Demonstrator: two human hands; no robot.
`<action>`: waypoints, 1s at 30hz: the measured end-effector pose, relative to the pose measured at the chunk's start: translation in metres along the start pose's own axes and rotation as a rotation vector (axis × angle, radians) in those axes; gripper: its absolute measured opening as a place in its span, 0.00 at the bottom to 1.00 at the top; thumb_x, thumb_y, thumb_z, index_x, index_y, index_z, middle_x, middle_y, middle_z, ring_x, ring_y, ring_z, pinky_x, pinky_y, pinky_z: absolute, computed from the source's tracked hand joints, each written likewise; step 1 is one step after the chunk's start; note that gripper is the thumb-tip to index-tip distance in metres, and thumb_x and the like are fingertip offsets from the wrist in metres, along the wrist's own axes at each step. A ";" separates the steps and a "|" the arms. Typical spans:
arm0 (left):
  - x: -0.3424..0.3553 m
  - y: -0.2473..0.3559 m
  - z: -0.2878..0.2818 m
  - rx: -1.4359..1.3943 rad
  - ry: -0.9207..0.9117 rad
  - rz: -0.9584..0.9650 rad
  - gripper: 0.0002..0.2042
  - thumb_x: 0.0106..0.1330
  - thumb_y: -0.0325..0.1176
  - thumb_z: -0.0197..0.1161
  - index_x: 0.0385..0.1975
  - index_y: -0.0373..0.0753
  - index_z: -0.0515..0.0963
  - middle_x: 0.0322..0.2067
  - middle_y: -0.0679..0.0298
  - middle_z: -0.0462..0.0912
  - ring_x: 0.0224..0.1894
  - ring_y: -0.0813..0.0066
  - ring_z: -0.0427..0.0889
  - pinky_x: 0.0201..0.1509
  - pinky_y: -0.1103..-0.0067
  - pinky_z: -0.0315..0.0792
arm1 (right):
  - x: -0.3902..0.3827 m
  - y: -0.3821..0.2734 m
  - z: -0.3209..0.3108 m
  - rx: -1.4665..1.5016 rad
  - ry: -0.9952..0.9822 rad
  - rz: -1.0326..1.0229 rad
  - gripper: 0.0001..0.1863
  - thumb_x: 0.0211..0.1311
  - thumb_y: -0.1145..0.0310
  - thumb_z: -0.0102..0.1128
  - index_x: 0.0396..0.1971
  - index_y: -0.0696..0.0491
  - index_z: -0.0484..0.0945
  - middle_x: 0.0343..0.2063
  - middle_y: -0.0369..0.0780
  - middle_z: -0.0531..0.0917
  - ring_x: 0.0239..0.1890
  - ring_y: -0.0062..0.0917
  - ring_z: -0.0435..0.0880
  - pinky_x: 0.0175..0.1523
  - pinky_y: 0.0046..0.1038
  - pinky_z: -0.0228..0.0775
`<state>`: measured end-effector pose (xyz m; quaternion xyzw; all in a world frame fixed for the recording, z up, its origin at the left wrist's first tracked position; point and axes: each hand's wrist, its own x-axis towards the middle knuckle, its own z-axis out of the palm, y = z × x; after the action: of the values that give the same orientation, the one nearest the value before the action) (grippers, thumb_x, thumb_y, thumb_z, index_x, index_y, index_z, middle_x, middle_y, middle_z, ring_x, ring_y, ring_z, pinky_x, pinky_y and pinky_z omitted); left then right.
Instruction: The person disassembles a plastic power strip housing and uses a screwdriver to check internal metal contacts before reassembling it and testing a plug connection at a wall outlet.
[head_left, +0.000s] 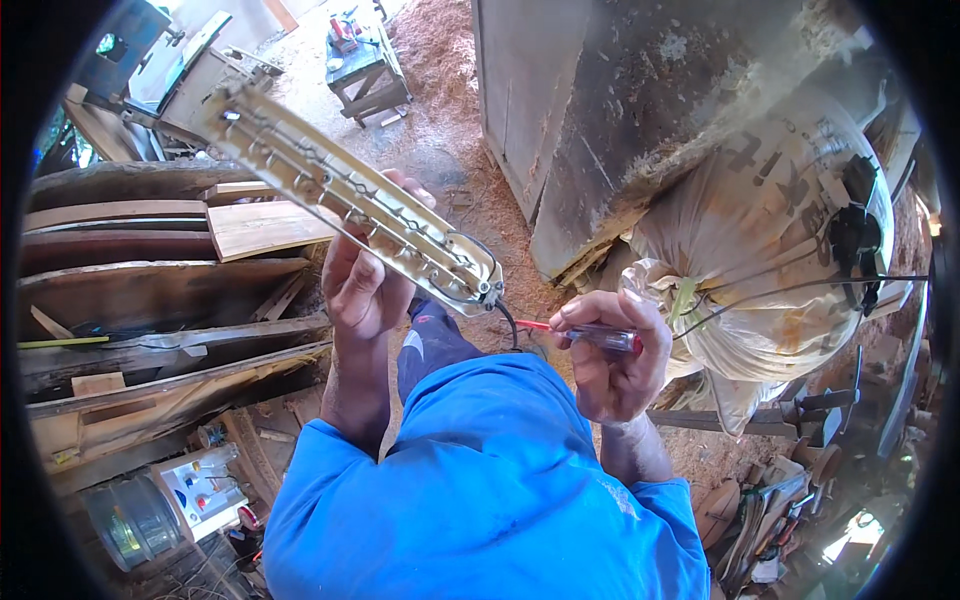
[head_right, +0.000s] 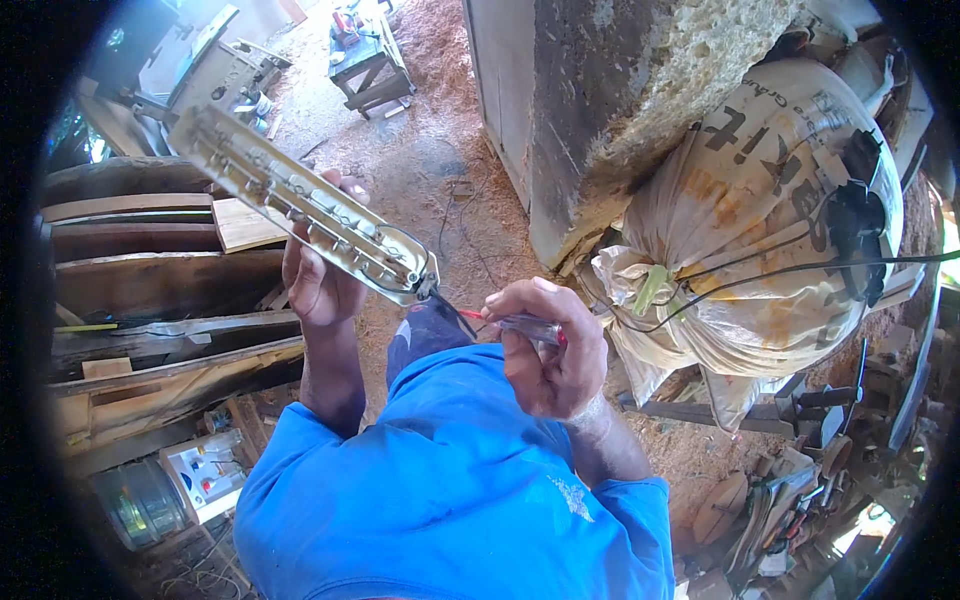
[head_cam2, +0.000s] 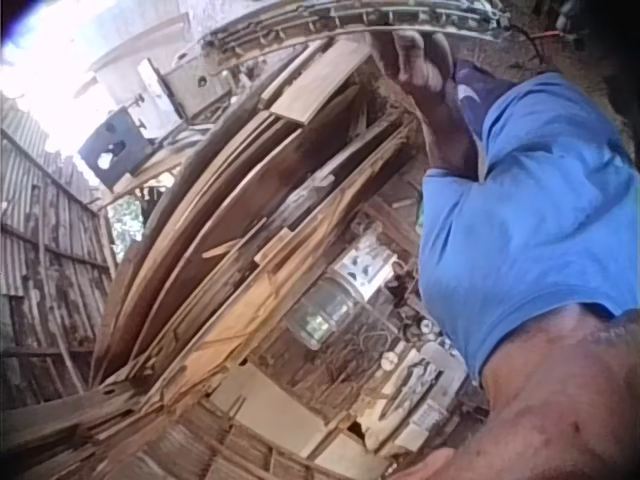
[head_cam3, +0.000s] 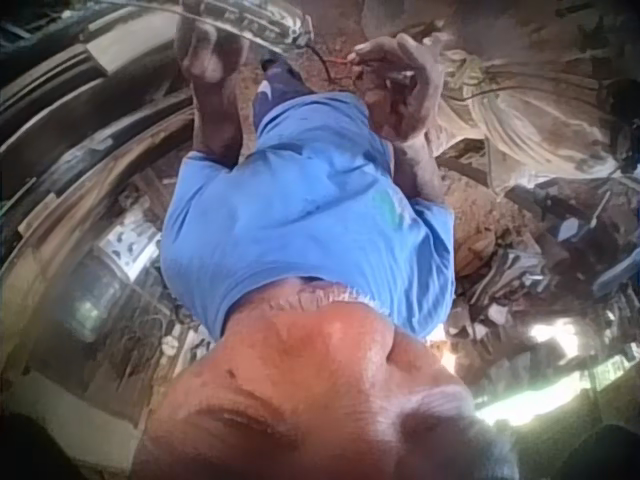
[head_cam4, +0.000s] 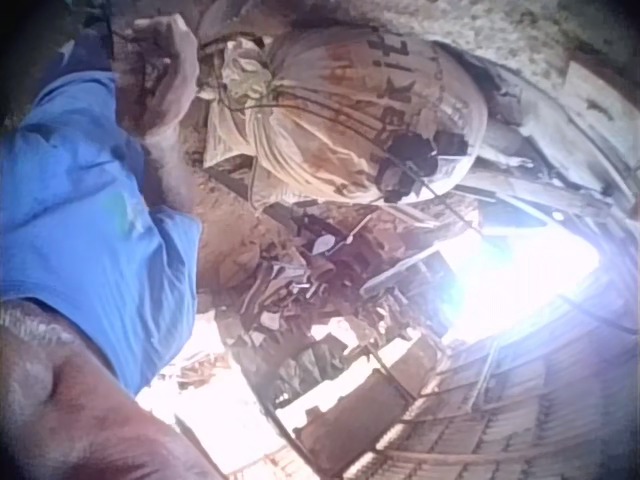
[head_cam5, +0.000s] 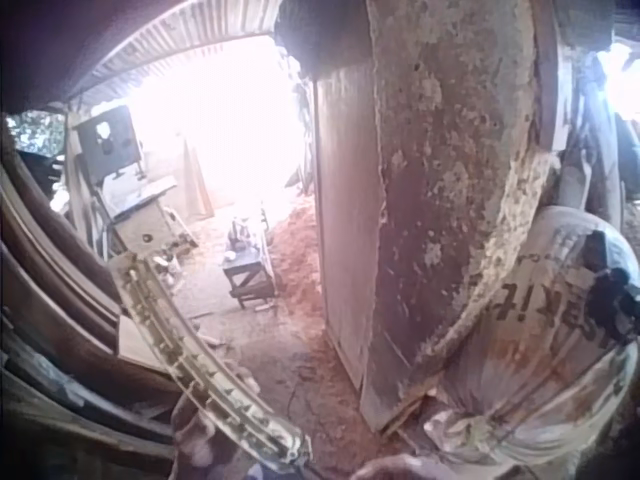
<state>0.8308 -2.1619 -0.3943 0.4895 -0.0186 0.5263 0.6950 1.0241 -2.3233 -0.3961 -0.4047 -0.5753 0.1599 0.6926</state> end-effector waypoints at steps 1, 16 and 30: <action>0.000 0.000 0.001 -0.001 -0.001 0.000 0.33 0.68 0.34 0.57 0.68 0.25 0.53 0.65 0.46 0.61 0.68 0.52 0.62 0.71 0.59 0.57 | 0.000 0.000 0.001 -0.006 0.011 0.005 0.31 0.55 0.90 0.52 0.61 0.61 0.58 0.36 0.50 0.81 0.36 0.33 0.85 0.41 0.31 0.79; -0.003 0.003 0.000 0.016 -0.128 -0.012 0.31 0.69 0.36 0.56 0.67 0.26 0.56 0.64 0.45 0.61 0.65 0.52 0.66 0.66 0.59 0.64 | 0.023 0.001 -0.005 0.023 0.113 -0.103 0.33 0.66 0.78 0.54 0.67 0.56 0.51 0.41 0.50 0.79 0.33 0.29 0.83 0.34 0.26 0.78; -0.012 0.000 0.011 -0.120 -0.097 -0.155 0.29 0.71 0.32 0.53 0.68 0.27 0.56 0.68 0.46 0.59 0.67 0.50 0.64 0.70 0.57 0.57 | 0.046 0.006 0.007 0.449 0.195 0.105 0.40 0.66 0.72 0.58 0.72 0.55 0.44 0.43 0.49 0.77 0.37 0.28 0.82 0.35 0.22 0.80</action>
<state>0.8306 -2.1780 -0.3951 0.4719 -0.0459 0.4444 0.7601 1.0324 -2.2856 -0.3702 -0.2834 -0.4339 0.2797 0.8082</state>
